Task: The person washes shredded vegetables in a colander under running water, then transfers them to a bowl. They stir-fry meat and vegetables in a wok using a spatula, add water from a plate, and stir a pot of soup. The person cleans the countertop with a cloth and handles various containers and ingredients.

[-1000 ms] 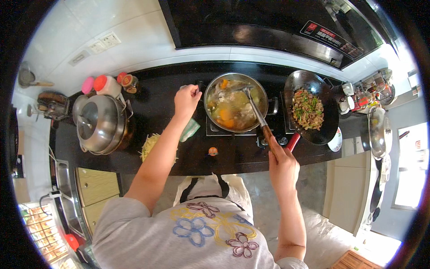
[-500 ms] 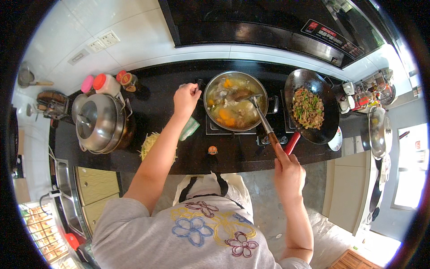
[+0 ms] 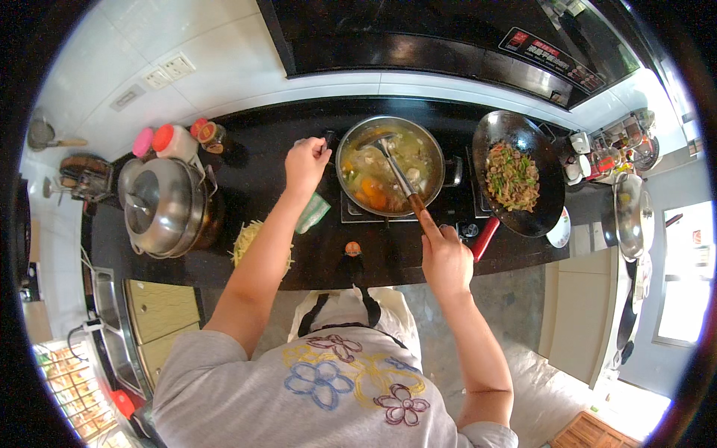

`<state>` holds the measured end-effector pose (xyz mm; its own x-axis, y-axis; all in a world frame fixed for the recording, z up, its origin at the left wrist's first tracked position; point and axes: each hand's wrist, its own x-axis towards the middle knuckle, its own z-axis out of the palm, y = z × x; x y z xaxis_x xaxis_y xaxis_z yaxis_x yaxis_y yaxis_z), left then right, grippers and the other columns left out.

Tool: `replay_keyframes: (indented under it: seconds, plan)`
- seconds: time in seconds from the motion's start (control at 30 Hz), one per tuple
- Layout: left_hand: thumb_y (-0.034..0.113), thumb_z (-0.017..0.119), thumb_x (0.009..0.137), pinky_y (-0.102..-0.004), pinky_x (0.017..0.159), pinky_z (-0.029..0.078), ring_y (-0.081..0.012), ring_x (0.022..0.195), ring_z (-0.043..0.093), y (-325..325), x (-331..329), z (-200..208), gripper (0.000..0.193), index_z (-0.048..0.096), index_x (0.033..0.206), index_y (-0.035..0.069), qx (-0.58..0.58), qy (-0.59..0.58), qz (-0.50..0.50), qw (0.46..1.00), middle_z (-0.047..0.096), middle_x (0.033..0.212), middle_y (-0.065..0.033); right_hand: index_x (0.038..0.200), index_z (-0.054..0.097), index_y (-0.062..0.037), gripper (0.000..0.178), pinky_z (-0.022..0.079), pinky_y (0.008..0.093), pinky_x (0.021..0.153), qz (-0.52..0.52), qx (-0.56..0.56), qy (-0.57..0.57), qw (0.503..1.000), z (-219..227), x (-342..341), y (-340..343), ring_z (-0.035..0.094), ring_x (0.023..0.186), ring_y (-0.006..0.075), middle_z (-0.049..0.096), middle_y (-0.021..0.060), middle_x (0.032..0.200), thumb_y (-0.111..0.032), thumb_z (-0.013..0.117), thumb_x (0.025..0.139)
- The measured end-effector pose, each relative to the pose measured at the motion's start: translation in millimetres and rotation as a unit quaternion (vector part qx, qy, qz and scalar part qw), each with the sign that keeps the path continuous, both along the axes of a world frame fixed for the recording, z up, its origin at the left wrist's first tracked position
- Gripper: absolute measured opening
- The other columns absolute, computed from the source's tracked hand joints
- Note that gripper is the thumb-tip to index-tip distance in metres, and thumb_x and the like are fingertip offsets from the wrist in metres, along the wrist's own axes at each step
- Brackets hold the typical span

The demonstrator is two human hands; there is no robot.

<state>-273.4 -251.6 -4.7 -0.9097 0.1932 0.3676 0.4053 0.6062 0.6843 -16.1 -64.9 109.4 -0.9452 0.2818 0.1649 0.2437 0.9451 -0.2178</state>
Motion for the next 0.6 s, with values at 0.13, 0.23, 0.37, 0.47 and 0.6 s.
replay_keyframes:
  seconds: [0.13, 0.23, 0.37, 0.47, 0.6]
  plan:
    - [0.011, 0.077, 0.075, -0.0334, 0.066, 0.054, -0.023, 0.07, 0.067, -2, 0, 0, 0.021, 0.068, 0.092, 0.004, -0.003, -0.004, 0.003, 1.0, 0.067, 0.079, -0.0111, 0.128, 0.06, -0.0213, 0.047, 0.052, 0.0417, 0.057, -0.01, -0.041, 0.006, 0.999, 9, 20, 6, 0.061, 0.063, 0.0311, 0.059, 0.0097, 0.078, -0.011, 0.067, 0.082]
    - [0.011, 0.077, 0.075, -0.0333, 0.066, 0.054, -0.023, 0.07, 0.067, -3, 1, 1, 0.021, 0.068, 0.092, 0.003, -0.007, -0.005, 0.001, 1.0, 0.067, 0.079, -0.0114, 0.127, 0.061, -0.0213, 0.047, 0.052, 0.0407, 0.057, -0.029, -0.061, 0.01, 0.998, 16, 32, 9, 0.062, 0.063, 0.0304, 0.06, 0.0092, 0.078, -0.012, 0.068, 0.082]
    - [0.012, 0.077, 0.075, -0.0334, 0.065, 0.053, -0.0234, 0.07, 0.067, -1, -1, -1, 0.021, 0.068, 0.092, 0.003, 0.001, -0.01, 0.0, 1.0, 0.068, 0.079, -0.0116, 0.127, 0.062, -0.0213, 0.049, 0.052, 0.0392, 0.056, -0.026, -0.059, 0.069, 0.996, 9, 44, 10, 0.06, 0.061, 0.0283, 0.059, 0.0072, 0.076, -0.01, 0.07, 0.08]
    - [0.008, 0.076, 0.072, -0.0374, 0.064, 0.051, -0.0286, 0.071, 0.063, 2, 0, -1, 0.019, 0.068, 0.089, 0.004, 0.041, -0.001, -0.009, 0.999, 0.063, 0.078, -0.0113, 0.125, 0.063, -0.0211, 0.048, 0.051, 0.0383, 0.056, -0.028, -0.065, 0.087, 0.994, 0, 47, 8, 0.059, 0.059, 0.0271, 0.059, 0.0066, 0.074, -0.009, 0.071, 0.079]
    - [0.007, 0.076, 0.072, -0.0372, 0.065, 0.051, -0.0284, 0.071, 0.063, 0, -1, -2, 0.02, 0.068, 0.09, 0.004, 0.034, -0.011, -0.007, 0.999, 0.063, 0.078, -0.0112, 0.124, 0.064, -0.0192, 0.046, 0.051, 0.0367, 0.056, -0.042, -0.101, 0.105, 0.988, -4, 54, 1, 0.06, 0.06, 0.027, 0.06, 0.0075, 0.075, -0.008, 0.071, 0.08]
